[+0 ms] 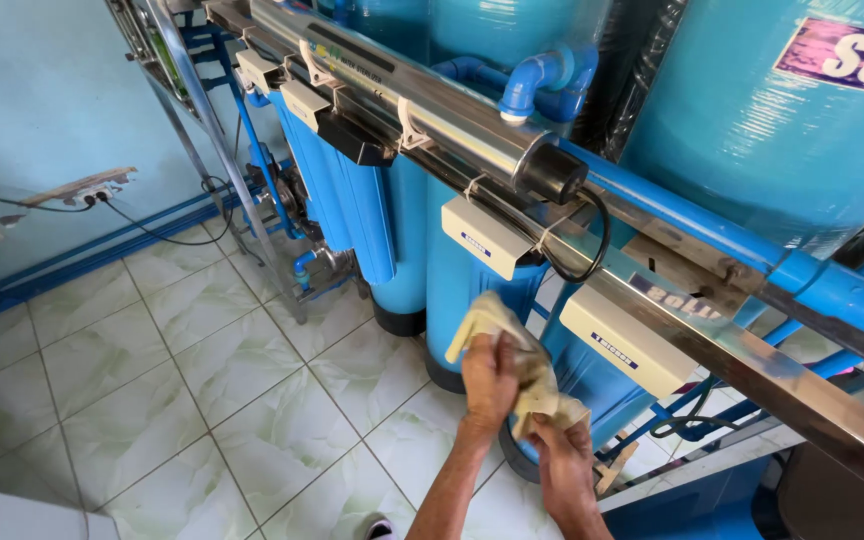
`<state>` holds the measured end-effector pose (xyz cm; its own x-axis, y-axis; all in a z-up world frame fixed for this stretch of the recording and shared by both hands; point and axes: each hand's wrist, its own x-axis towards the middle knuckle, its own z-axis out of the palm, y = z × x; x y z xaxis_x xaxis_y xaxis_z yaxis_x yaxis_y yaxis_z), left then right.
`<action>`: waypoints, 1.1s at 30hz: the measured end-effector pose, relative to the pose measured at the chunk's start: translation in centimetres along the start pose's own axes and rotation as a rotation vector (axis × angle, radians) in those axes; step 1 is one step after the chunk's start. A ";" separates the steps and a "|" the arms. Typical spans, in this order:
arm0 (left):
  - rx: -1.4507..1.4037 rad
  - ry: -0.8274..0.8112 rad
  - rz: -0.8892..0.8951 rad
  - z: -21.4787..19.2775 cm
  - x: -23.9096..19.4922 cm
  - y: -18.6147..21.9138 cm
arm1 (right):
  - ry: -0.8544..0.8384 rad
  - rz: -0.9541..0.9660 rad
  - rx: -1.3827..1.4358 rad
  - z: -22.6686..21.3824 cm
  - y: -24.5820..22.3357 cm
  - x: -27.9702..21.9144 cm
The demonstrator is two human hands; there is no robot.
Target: Wiping down and cleaning various components of a water purification and filtration system with a cloth.
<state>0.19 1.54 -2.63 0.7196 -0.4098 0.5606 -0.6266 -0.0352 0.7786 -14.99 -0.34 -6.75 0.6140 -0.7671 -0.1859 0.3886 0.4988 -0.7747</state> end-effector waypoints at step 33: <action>-0.332 -0.137 0.046 -4.2 5.3 -4.3 | 0.514 -1.212 -0.710 13.5 2.4 11.1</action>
<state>7.97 3.34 -1.76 0.6321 -0.5236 0.5712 -0.5097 0.2743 0.8155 2.00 -2.22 -2.48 -0.1897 -0.6905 0.6980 -0.0276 -0.7069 -0.7068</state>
